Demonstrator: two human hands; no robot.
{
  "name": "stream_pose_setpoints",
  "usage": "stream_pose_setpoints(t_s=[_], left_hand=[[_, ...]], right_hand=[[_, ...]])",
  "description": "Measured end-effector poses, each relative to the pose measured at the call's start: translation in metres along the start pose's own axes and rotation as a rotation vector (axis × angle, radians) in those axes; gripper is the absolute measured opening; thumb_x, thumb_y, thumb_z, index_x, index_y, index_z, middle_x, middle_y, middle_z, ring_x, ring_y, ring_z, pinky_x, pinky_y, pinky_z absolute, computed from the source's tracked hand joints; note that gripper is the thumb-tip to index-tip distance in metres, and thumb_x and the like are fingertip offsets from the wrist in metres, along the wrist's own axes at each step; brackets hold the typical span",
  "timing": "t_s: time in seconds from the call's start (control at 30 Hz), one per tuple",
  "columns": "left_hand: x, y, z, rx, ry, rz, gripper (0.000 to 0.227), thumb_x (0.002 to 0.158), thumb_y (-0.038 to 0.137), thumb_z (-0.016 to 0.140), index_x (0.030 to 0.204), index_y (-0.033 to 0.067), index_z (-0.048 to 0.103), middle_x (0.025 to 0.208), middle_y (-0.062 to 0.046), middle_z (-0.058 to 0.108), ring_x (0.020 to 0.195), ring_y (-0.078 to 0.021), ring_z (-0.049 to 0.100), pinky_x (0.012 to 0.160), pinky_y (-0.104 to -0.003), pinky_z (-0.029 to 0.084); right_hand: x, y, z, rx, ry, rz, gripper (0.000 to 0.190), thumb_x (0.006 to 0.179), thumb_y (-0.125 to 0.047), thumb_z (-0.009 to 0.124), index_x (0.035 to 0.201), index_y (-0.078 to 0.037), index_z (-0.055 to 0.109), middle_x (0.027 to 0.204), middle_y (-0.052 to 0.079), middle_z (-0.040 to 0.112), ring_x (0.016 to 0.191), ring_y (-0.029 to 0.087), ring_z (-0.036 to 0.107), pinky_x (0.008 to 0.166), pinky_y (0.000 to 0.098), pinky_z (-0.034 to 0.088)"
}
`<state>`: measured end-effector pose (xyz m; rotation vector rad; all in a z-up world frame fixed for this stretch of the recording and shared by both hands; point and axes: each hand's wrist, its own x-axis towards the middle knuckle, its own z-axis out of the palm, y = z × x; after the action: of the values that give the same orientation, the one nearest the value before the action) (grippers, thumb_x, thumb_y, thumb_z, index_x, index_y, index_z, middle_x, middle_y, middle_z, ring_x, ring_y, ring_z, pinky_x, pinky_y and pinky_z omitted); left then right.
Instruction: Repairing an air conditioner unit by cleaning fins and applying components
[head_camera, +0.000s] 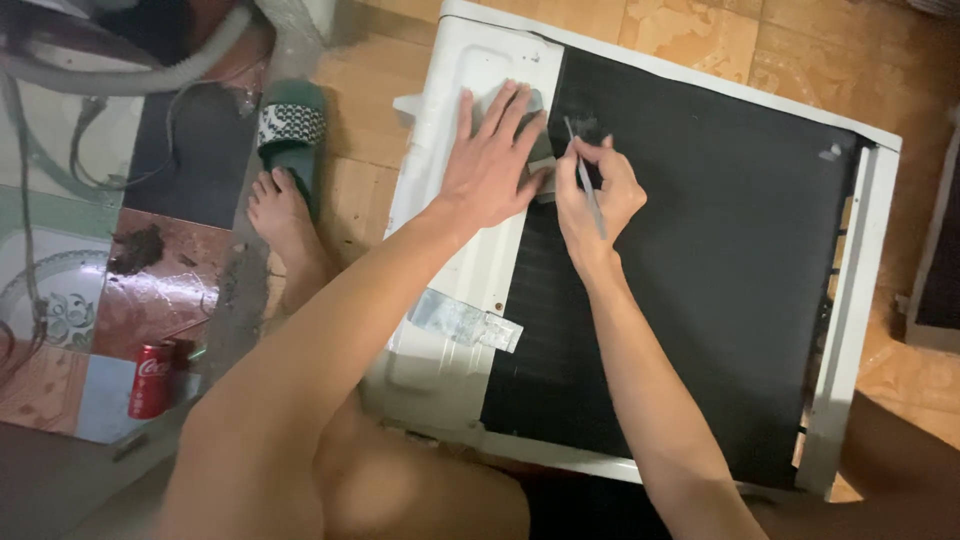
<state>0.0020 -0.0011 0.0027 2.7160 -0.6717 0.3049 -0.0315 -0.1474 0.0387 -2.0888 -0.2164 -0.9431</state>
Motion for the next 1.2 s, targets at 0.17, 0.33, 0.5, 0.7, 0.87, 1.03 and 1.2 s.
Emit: stream_pose_setpoints(t_s=[0.17, 0.33, 0.5, 0.7, 0.87, 1.03, 1.2], left_hand=[[0.007, -0.005, 0.008, 0.021, -0.041, 0.02, 0.072, 0.092, 0.041, 0.067, 0.15, 0.0031, 0.051, 0.164, -0.023, 0.031, 0.156, -0.0372, 0.013, 0.123, -0.067, 0.004], [0.015, -0.004, 0.011, 0.351, -0.18, 0.161, 0.07, 0.101, 0.041, 0.046, 0.163, 0.0085, 0.036, 0.171, -0.022, 0.02, 0.158, -0.0374, 0.004, 0.121, -0.069, 0.005], [0.026, -0.01, -0.005, 0.408, -0.012, 0.423, 0.094, 0.086, 0.042, 0.069, 0.168, 0.0131, 0.033, 0.177, -0.015, 0.009, 0.163, -0.0281, 0.002, 0.129, -0.058, -0.002], [0.031, 0.0, -0.046, 0.094, -0.034, 0.418, 0.079, 0.099, 0.025, 0.065, 0.168, 0.0061, 0.032, 0.174, -0.015, 0.016, 0.16, -0.0273, 0.008, 0.128, -0.056, 0.002], [0.031, 0.014, -0.044, 0.107, -0.106, 0.317, 0.073, 0.109, 0.038, 0.054, 0.17, 0.0124, 0.024, 0.175, -0.012, 0.009, 0.16, -0.0248, 0.002, 0.128, -0.056, -0.002], [0.025, 0.021, -0.051, 0.077, -0.028, 0.354, 0.083, 0.099, 0.028, 0.074, 0.167, 0.0106, 0.027, 0.173, -0.015, 0.017, 0.16, -0.0274, 0.012, 0.128, -0.057, 0.003], [0.018, 0.015, -0.041, 0.017, 0.002, 0.381, 0.075, 0.097, 0.032, 0.06, 0.165, 0.0096, 0.035, 0.172, -0.014, 0.019, 0.16, -0.0285, 0.015, 0.129, -0.058, 0.007]], right_hand=[[-0.002, -0.036, -0.01, 0.094, -0.061, 0.09, 0.015, 0.094, -0.001, 0.076, 0.105, 0.008, 0.074, 0.089, 0.015, 0.074, 0.072, 0.017, 0.067, 0.069, 0.0271, 0.055], [0.003, -0.06, -0.026, 0.204, -0.181, 0.051, 0.017, 0.095, 0.003, 0.069, 0.111, 0.01, 0.071, 0.099, 0.019, 0.072, 0.084, 0.024, 0.066, 0.076, 0.0315, 0.053], [-0.005, -0.038, -0.035, 0.193, -0.25, 0.056, 0.028, 0.098, -0.004, 0.067, 0.122, 0.01, 0.067, 0.091, 0.015, 0.065, 0.08, 0.019, 0.055, 0.074, 0.03, 0.047], [-0.017, -0.063, -0.039, 0.297, -0.292, -0.074, 0.014, 0.091, 0.008, 0.067, 0.078, 0.005, 0.065, 0.072, 0.008, 0.056, 0.063, 0.02, 0.045, 0.058, 0.0315, 0.038], [-0.017, -0.042, -0.038, 0.151, -0.273, -0.193, 0.02, 0.091, 0.005, 0.075, 0.11, 0.007, 0.073, 0.083, 0.011, 0.069, 0.069, 0.019, 0.056, 0.064, 0.0299, 0.048], [0.0, -0.042, -0.051, 0.134, -0.171, -0.071, 0.023, 0.095, 0.009, 0.073, 0.117, 0.011, 0.07, 0.094, 0.017, 0.073, 0.077, 0.021, 0.064, 0.073, 0.0296, 0.054], [-0.019, -0.042, -0.056, 0.188, -0.378, -0.155, 0.003, 0.087, 0.007, 0.073, 0.088, 0.006, 0.071, 0.087, 0.015, 0.072, 0.069, 0.025, 0.062, 0.066, 0.034, 0.051]])
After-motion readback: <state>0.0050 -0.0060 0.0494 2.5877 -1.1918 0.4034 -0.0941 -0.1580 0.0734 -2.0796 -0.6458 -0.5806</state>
